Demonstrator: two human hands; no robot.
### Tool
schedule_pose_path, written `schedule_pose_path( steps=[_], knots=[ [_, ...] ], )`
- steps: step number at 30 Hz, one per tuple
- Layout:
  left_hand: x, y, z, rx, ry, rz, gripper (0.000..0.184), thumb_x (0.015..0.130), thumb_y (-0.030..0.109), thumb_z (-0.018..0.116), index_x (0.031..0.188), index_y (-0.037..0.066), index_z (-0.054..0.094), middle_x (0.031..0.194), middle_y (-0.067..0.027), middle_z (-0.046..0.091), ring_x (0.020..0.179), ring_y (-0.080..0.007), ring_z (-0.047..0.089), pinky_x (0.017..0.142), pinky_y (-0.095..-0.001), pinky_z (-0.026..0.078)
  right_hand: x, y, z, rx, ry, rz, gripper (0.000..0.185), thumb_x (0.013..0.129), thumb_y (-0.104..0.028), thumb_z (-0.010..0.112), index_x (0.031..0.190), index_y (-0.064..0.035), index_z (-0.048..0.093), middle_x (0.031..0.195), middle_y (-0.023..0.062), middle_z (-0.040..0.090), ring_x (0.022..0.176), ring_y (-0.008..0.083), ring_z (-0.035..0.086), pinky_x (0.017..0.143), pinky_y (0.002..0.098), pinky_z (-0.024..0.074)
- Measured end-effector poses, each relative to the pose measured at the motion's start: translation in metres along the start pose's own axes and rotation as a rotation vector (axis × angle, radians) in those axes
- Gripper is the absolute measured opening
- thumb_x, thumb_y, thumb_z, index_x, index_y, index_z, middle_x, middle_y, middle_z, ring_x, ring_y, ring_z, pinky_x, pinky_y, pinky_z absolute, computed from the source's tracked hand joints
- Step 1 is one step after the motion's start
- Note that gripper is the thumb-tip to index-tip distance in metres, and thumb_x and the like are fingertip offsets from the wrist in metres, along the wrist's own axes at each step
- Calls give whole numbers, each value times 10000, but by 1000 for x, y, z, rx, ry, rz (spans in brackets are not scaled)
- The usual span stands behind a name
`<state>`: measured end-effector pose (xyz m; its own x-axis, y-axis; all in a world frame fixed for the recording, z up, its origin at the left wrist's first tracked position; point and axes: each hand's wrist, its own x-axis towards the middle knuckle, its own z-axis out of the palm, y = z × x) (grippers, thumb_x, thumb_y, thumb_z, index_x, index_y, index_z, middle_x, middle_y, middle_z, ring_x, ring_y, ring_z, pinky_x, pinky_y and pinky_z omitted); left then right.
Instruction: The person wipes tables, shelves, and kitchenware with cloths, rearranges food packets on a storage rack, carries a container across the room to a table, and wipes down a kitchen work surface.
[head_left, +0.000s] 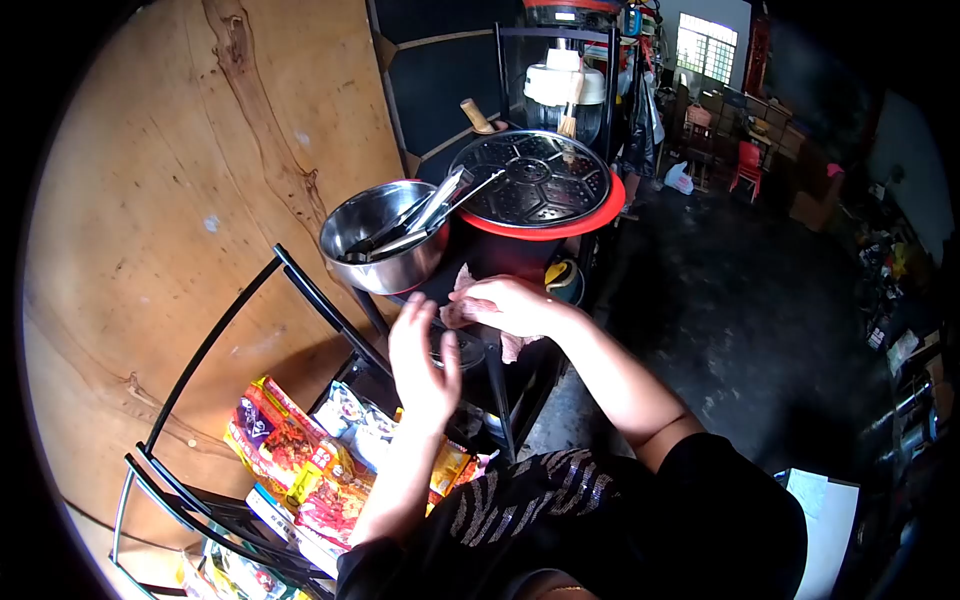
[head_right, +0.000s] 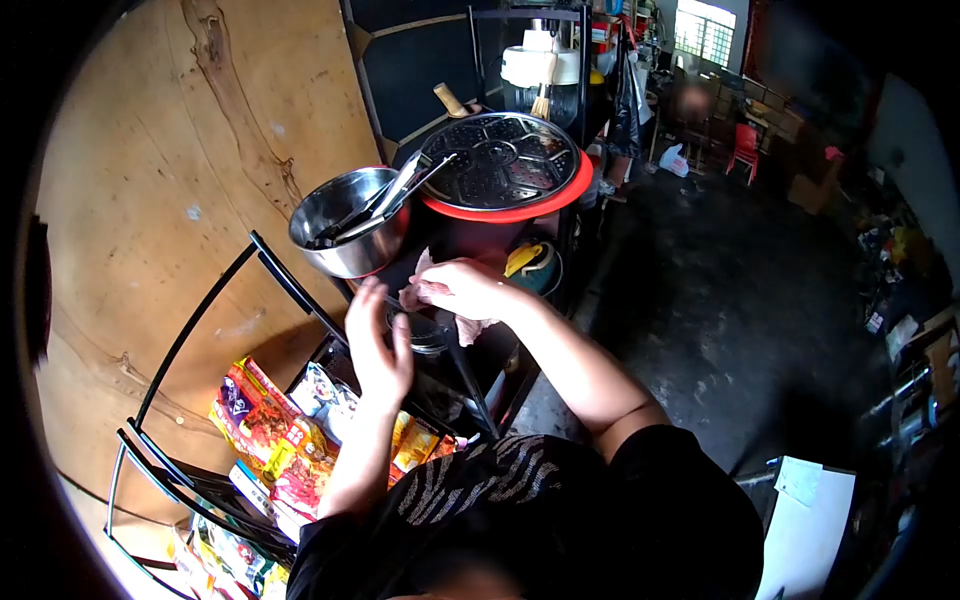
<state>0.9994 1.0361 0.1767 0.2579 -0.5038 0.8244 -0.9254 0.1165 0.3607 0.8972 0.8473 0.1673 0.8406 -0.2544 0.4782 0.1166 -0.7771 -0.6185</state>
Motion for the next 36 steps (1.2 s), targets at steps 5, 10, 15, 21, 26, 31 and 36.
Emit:
schedule_pose_path(
  steps=[5, 10, 15, 21, 26, 31, 36],
  knots=[
    [-13, 3, 12, -81, -212, 24, 311, 960, 146, 564, 1233, 1, 590, 1319, -178, 588, 1289, -347, 513, 1108, -455, 364, -36, -27, -22, -51, 52, 75, 233, 976, -192, 591, 1085, 10, 629, 973, 161, 671, 895, 283, 672, 815, 363, 514],
    [-16, 11, 14, -259, -217, -71, 345, 939, 117, 584, 1258, -13, 569, 1326, -203, 579, 1299, -368, 503, 1129, -464, 337, -71, -53, -48, -126, 217, 256, 291, 945, -175, 618, 1156, 25, 601, 1055, 182, 683, 974, 303, 681, 861, 357, 523],
    [-4, 63, 23, -898, -416, -113, 960, 778, 412, 823, 1470, -37, 333, 1540, -244, 306, 1421, -333, 342, 1172, -440, 257, -65, -104, -61, -71, 351, -150, 403, 897, -168, 675, 1220, 29, 536, 1199, 184, 565, 1098, 334, 616, 919, 387, 506],
    [-1, 66, 55, -985, -320, -290, 567, 883, 7, 699, 1380, 18, 426, 1275, -119, 543, 1138, -185, 550, 1004, -346, 455, -60, -99, -107, -181, 164, -227, 328, 867, -197, 734, 1114, -25, 602, 1083, 126, 577, 927, 239, 611, 792, 361, 488],
    [29, 64, 100, -918, 66, -257, 749, 876, -95, 591, 1528, 37, 246, 1334, -106, 478, 1212, -193, 480, 1072, -355, 366, -48, -34, -216, -37, 273, -56, 101, 882, -92, 729, 918, -26, 661, 858, 17, 605, 710, 81, 573, 629, 238, 481],
    [34, 61, 118, -310, 111, -407, 691, 872, 14, 681, 1478, 4, 348, 1303, -135, 581, 1152, -222, 594, 1023, -353, 443, 38, 74, -316, -81, 238, 81, 173, 914, -203, 718, 964, -40, 687, 840, -2, 671, 756, 72, 591, 716, 235, 497],
    [38, 75, 117, 266, -29, -397, 701, 737, 65, 761, 1373, 3, 470, 1154, -236, 650, 1050, -411, 646, 881, -416, 525, 190, 155, -323, -237, 66, 35, 415, 847, -441, 743, 935, -37, 761, 833, 114, 735, 738, 193, 688, 731, 327, 529]
  ],
)
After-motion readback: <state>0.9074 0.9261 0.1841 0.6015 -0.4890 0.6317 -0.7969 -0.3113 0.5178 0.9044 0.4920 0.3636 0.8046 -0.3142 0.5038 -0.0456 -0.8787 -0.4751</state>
